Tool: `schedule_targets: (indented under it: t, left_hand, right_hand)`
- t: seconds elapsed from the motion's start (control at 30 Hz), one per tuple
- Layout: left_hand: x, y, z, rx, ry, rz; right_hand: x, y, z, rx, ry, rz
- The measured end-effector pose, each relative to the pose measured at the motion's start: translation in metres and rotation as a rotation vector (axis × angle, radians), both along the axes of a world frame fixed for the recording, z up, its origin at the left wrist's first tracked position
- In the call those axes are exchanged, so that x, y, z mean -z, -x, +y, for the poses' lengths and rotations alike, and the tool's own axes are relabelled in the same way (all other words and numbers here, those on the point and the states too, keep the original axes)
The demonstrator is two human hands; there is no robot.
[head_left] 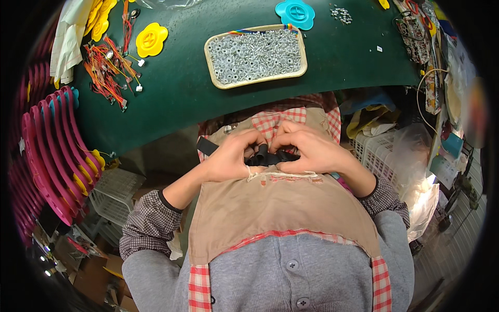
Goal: The person assembles decorative star-shaped lights by placing star components into a pink plastic mold, using a soldering iron to attach wires, and securing the assembly with a metal cap. The person repeats this process for multiple units.
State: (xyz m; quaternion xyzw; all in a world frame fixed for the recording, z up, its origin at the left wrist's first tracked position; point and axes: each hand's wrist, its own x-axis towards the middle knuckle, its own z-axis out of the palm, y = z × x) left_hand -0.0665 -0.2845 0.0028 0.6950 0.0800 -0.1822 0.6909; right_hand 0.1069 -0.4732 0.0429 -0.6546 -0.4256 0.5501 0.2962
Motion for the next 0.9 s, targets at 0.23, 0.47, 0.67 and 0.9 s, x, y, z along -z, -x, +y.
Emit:
schedule_targets:
  t: [0.23, 0.47, 0.67, 0.9]
  left_hand:
    - [0.011, 0.003, -0.002, -0.044, 0.028, -0.093]
    - [0.010, -0.002, 0.000, -0.042, -0.033, -0.081]
    - [0.012, 0.008, -0.016, -0.325, 0.025, -0.028]
    - [0.015, 0.018, -0.023, -0.461, 0.054, 0.020]
  right_hand:
    - [0.037, 0.028, -0.012, 0.364, -0.113, 0.186]
    - [0.031, 0.028, -0.006, 0.433, -0.068, 0.225]
    - [0.040, 0.031, -0.002, 0.455, -0.103, 0.195]
    - [0.042, 0.033, -0.001, 0.475, -0.098, 0.234]
